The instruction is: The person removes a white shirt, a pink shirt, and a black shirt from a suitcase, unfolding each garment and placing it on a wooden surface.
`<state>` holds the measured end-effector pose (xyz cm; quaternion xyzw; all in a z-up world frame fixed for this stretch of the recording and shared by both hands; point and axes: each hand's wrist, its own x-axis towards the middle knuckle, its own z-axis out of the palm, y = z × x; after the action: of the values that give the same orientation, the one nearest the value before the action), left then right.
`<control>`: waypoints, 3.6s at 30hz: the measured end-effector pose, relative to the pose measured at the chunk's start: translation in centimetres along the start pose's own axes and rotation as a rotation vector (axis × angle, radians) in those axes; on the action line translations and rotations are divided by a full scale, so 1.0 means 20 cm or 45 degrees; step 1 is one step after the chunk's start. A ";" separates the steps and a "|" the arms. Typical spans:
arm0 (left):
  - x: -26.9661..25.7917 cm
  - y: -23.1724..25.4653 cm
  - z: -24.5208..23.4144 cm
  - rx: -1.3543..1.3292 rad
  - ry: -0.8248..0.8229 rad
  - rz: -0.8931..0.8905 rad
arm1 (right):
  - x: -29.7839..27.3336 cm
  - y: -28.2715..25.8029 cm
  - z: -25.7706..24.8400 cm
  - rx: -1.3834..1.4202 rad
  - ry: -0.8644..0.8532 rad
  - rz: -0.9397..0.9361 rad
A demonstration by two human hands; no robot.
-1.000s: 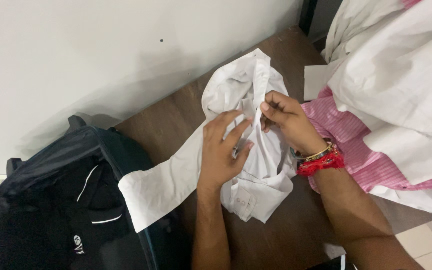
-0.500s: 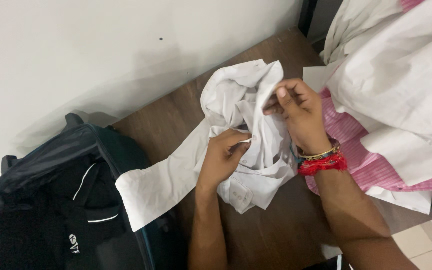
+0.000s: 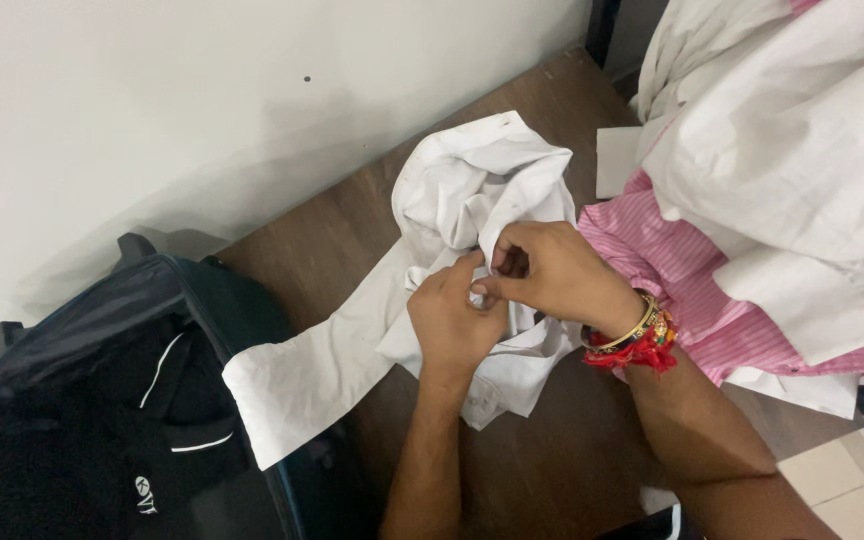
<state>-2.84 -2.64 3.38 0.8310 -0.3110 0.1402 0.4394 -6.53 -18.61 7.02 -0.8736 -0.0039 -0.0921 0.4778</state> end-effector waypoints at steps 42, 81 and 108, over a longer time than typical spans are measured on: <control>0.09 0.03 -0.20 -0.179 -0.368 0.044 | 0.01 0.20 0.02 1.136 0.285 0.138; 0.03 0.04 -0.17 -0.292 -0.061 0.100 | -0.01 0.18 0.05 0.686 -0.078 0.271; 0.11 0.11 -0.56 0.135 -0.537 -0.492 | -0.93 -0.27 -0.47 0.143 0.700 0.173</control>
<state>-2.05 4.75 12.30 0.9075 -0.2235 -0.1059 0.3395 -26.74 -22.06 13.48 -0.7863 0.1791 -0.2929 0.5136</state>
